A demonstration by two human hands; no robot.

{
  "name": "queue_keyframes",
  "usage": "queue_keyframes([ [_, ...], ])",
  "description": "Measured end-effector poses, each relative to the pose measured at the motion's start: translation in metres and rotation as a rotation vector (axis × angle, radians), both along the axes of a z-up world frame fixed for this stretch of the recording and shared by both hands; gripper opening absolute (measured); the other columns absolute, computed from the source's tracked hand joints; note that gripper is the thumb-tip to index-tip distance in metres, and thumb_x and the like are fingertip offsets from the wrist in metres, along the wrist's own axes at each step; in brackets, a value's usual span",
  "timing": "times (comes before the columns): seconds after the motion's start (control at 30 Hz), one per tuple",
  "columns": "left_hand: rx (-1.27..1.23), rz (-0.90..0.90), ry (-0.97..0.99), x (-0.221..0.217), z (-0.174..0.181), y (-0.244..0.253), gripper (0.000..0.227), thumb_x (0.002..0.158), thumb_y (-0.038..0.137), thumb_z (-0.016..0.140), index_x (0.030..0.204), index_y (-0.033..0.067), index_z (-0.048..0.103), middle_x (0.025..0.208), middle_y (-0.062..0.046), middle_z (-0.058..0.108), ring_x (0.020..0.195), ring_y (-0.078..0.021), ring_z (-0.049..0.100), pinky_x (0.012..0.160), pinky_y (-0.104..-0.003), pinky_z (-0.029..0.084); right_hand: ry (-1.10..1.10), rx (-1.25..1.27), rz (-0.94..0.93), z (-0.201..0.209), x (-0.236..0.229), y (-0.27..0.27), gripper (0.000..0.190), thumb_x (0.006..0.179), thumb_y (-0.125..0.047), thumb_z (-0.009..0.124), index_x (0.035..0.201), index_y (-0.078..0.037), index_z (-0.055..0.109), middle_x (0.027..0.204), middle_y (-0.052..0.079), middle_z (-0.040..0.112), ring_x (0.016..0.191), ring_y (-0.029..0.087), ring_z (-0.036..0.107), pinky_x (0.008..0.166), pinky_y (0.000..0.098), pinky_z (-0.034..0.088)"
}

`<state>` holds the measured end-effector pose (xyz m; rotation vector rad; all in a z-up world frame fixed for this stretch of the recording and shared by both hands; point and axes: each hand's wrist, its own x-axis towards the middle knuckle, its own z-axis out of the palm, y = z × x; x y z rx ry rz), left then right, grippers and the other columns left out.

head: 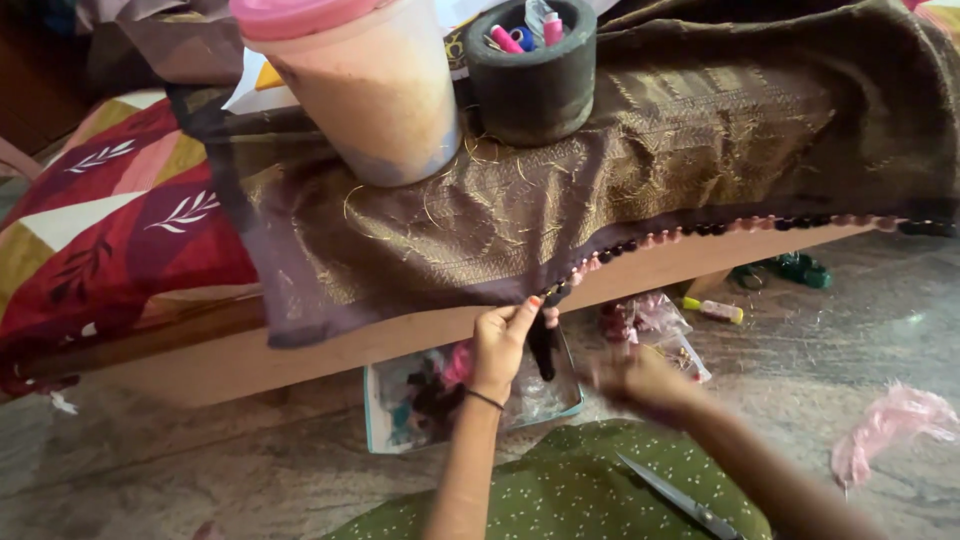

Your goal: Sewing and attaching hair extensions to the edge of a piece of fabric.

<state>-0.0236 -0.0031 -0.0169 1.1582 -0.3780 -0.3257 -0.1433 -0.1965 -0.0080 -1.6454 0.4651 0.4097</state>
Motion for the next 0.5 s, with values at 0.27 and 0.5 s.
queue_keyframes([
  [0.27, 0.087, 0.094, -0.054, -0.042, 0.014, 0.002, 0.028, 0.100, 0.018, 0.063, 0.106, -0.0067, 0.075, 0.097, -0.009, 0.079, 0.075, -0.0139, 0.073, 0.071, -0.028, 0.060, -0.245, 0.042, -0.061, 0.021, -0.024, 0.042, 0.046, 0.086, -0.012, 0.063, 0.131, -0.005, 0.062, 0.131, 0.009, 0.069, 0.116, 0.019, 0.064, 0.092, 0.0297, 0.054],
  [0.5, 0.447, 0.295, -0.202, -0.052, 0.028, 0.005, 0.024, 0.100, 0.016, 0.067, 0.105, -0.0044, 0.079, 0.086, -0.013, 0.079, 0.071, -0.0112, 0.065, 0.065, -0.027, 0.052, -0.492, 0.564, -0.198, 0.000, 0.069, 0.057, 0.031, 0.110, -0.021, 0.068, 0.108, 0.010, 0.066, 0.094, 0.010, 0.067, 0.080, 0.015, 0.057, 0.071, 0.0297, 0.045],
])
